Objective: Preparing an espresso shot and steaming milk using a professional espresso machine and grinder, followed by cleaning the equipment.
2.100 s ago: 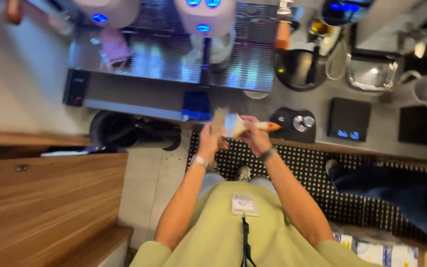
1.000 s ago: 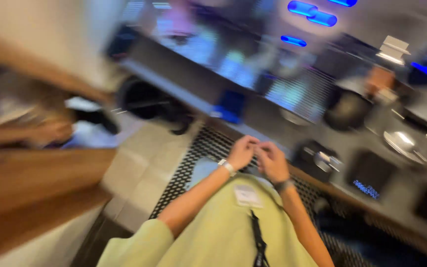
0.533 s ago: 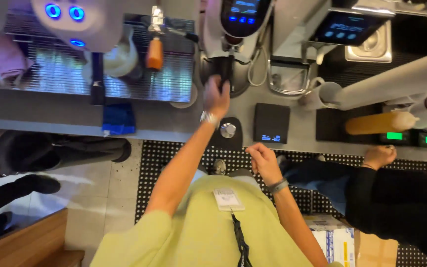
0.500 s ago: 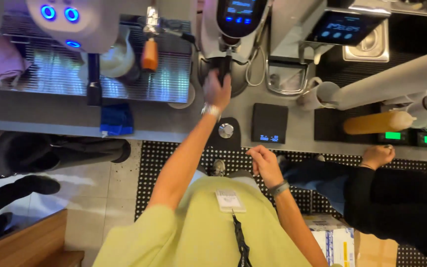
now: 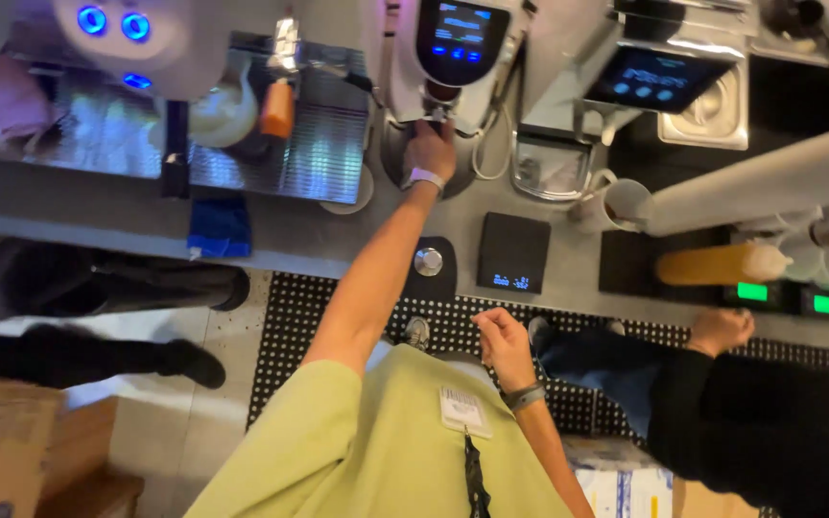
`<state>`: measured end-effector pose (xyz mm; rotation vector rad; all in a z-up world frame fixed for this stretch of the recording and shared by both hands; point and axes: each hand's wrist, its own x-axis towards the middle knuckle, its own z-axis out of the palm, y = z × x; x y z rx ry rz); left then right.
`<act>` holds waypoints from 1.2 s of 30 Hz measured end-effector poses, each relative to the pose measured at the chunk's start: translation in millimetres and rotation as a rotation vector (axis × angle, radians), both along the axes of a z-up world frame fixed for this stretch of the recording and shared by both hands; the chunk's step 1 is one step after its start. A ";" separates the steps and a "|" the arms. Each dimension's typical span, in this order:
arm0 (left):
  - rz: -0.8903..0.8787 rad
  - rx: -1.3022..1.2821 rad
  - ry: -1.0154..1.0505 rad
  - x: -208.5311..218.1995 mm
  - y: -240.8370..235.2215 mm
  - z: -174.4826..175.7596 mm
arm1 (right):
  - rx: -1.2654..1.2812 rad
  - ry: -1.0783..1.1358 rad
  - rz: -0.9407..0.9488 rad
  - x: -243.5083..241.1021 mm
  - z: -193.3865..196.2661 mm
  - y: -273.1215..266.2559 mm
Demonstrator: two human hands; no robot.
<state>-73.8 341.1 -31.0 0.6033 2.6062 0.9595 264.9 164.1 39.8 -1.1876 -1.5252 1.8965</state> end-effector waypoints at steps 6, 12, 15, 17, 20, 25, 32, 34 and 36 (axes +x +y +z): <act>-0.034 -0.023 -0.122 2.9 -22.6 10.7 | 0.165 -0.108 0.089 -12.9 22.6 29.6; -0.288 0.028 0.060 23.7 -71.8 12.7 | 0.398 -0.074 -0.075 -3.2 12.3 111.7; -0.583 0.184 0.141 58.3 -86.6 51.4 | 0.279 -0.070 -0.212 -1.9 29.7 141.3; -0.751 0.254 0.212 80.9 -74.8 40.4 | 0.330 -0.123 -0.222 3.9 34.5 155.4; -1.007 0.304 0.335 113.2 -58.8 19.5 | 0.334 -0.161 -0.233 12.8 24.3 167.9; -1.215 0.178 0.428 147.4 -41.7 -9.2 | 0.200 -0.169 -0.320 40.9 -2.3 173.5; -1.243 0.109 0.492 147.0 -44.4 -2.3 | 0.158 -0.156 -0.288 60.1 -27.0 167.7; -1.210 0.119 0.478 135.2 -47.8 13.0 | 0.190 -0.151 -0.264 70.8 -43.1 162.7; -0.958 0.331 0.580 121.3 -49.3 22.7 | 0.552 -0.581 -0.223 90.1 -67.1 154.0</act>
